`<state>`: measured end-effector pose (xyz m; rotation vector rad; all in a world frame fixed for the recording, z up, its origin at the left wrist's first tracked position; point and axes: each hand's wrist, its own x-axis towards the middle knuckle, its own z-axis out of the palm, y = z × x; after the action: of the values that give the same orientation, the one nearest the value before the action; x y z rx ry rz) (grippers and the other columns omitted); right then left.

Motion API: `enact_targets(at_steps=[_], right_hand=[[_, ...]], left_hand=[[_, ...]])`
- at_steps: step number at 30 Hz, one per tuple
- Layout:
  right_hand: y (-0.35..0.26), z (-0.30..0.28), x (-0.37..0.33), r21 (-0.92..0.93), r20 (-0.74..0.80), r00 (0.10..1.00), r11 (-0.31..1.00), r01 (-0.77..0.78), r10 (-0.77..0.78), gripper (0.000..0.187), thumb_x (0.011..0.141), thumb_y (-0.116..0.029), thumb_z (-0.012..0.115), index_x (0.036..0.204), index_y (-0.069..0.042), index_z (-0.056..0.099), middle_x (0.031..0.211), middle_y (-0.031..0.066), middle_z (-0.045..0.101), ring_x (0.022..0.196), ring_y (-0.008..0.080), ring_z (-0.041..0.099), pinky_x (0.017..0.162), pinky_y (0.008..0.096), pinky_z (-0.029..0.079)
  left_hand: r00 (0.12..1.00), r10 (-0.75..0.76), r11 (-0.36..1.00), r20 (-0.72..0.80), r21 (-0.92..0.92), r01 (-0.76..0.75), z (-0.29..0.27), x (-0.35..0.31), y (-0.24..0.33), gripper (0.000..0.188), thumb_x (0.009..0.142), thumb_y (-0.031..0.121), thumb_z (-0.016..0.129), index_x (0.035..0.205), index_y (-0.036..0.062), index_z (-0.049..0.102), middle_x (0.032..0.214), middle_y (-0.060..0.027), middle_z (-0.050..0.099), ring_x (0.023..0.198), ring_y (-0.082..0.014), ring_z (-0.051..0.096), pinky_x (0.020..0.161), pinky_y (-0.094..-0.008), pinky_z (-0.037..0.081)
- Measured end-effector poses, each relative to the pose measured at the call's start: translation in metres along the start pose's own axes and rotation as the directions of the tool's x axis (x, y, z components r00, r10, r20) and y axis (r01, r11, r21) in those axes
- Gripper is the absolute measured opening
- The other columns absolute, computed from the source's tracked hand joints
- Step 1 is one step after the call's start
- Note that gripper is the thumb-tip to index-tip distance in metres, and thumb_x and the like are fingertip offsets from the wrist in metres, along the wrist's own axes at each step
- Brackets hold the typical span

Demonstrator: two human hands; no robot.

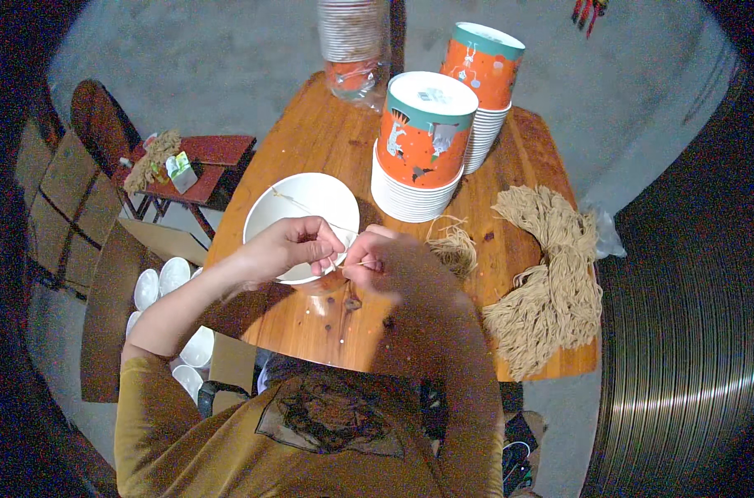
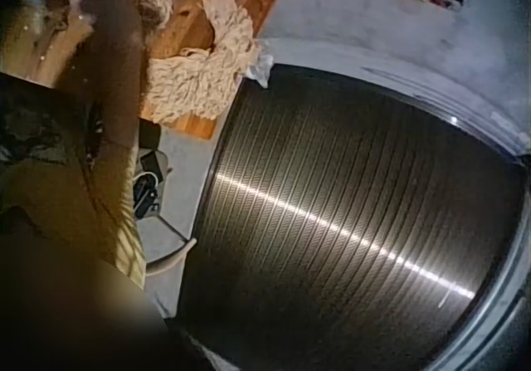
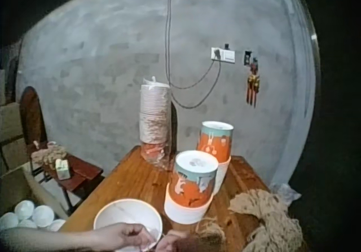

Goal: Tying small lengths of twine into loops for packaging assembly.

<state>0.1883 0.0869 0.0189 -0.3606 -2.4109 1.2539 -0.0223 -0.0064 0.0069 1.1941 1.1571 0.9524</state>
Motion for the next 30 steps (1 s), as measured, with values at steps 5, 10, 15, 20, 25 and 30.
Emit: enact_targets(at_steps=[5, 10, 15, 20, 25, 30], right_hand=[[0.004, -0.006, -0.001, -0.008, 0.022, 0.996, 0.996, -0.085, 0.085, 0.011, 0.086, -0.014, 0.065, 0.088, -0.003, 0.062, 0.071, -0.0038, 0.052, 0.066, 0.0056, 0.048, 0.059, 0.024, 0.041], [0.008, -0.004, -0.001, -0.013, 0.059, 0.98, 0.982, -0.189, 0.189, 0.013, 0.084, -0.015, 0.067, 0.086, -0.005, 0.06, 0.077, 0.003, 0.059, 0.07, 0.0107, 0.055, 0.063, 0.0281, 0.047], [0.013, 0.001, -0.004, 0.021, 0.013, 0.996, 0.996, -0.089, 0.088, 0.009, 0.083, -0.011, 0.067, 0.086, -0.005, 0.061, 0.075, 0.0008, 0.057, 0.067, 0.0089, 0.053, 0.061, 0.0258, 0.044], [0.011, 0.003, 0.001, 0.01, 0.077, 0.996, 0.999, 0.033, -0.033, 0.009, 0.083, -0.008, 0.067, 0.086, -0.005, 0.06, 0.076, 0.0016, 0.054, 0.064, 0.0101, 0.05, 0.059, 0.0262, 0.042], [-0.003, 0.004, 0.014, -0.088, -0.008, 0.997, 0.993, 0.073, -0.074, 0.011, 0.081, -0.009, 0.069, 0.087, -0.005, 0.06, 0.078, 0.0023, 0.053, 0.065, 0.0111, 0.052, 0.059, 0.0273, 0.043], [0.008, 0.008, 0.023, -0.144, -0.119, 0.988, 0.986, 0.085, -0.102, 0.012, 0.08, -0.009, 0.071, 0.088, -0.004, 0.063, 0.081, 0.0034, 0.056, 0.07, 0.0111, 0.057, 0.062, 0.0261, 0.047]], left_hand=[[0.999, 0.019, 1.0, -0.046, 0.018, -0.018, 0.006, -0.003, 0.007, 0.017, 0.091, 0.001, 0.051, 0.106, -0.001, 0.058, 0.092, -0.0026, 0.06, 0.083, -0.0096, 0.056, 0.079, -0.0239, 0.047], [0.977, 0.194, 0.896, -0.086, 0.421, -0.14, 0.005, -0.007, 0.001, 0.017, 0.088, -0.001, 0.053, 0.103, 0.0007, 0.061, 0.093, -0.0039, 0.06, 0.086, -0.0101, 0.057, 0.079, -0.0264, 0.049], [0.962, 0.253, 0.839, -0.103, 0.519, -0.165, 0.006, -0.004, 0.001, 0.01, 0.092, 0.007, 0.056, 0.1, 0.0025, 0.059, 0.087, -0.0006, 0.058, 0.082, -0.0084, 0.055, 0.073, -0.0246, 0.047], [0.995, 0.025, 0.983, -0.095, 0.181, -0.007, 0.006, 0.005, 0.005, 0.01, 0.096, 0.014, 0.055, 0.098, 0.0051, 0.057, 0.085, 0.0022, 0.055, 0.073, -0.0057, 0.05, 0.065, -0.0209, 0.043], [0.999, 0.036, 0.999, 0.017, -0.029, -0.035, 0.009, 0.013, -0.001, 0.008, 0.093, 0.009, 0.057, 0.098, 0.0032, 0.056, 0.082, 0.0016, 0.055, 0.07, -0.005, 0.05, 0.063, -0.0204, 0.044], [0.999, -0.034, 0.998, -0.001, -0.058, 0.034, 0.006, 0.014, -0.004, 0.01, 0.091, 0.009, 0.06, 0.098, 0.0034, 0.056, 0.084, 0.0013, 0.057, 0.074, -0.0058, 0.054, 0.067, -0.02, 0.046]])
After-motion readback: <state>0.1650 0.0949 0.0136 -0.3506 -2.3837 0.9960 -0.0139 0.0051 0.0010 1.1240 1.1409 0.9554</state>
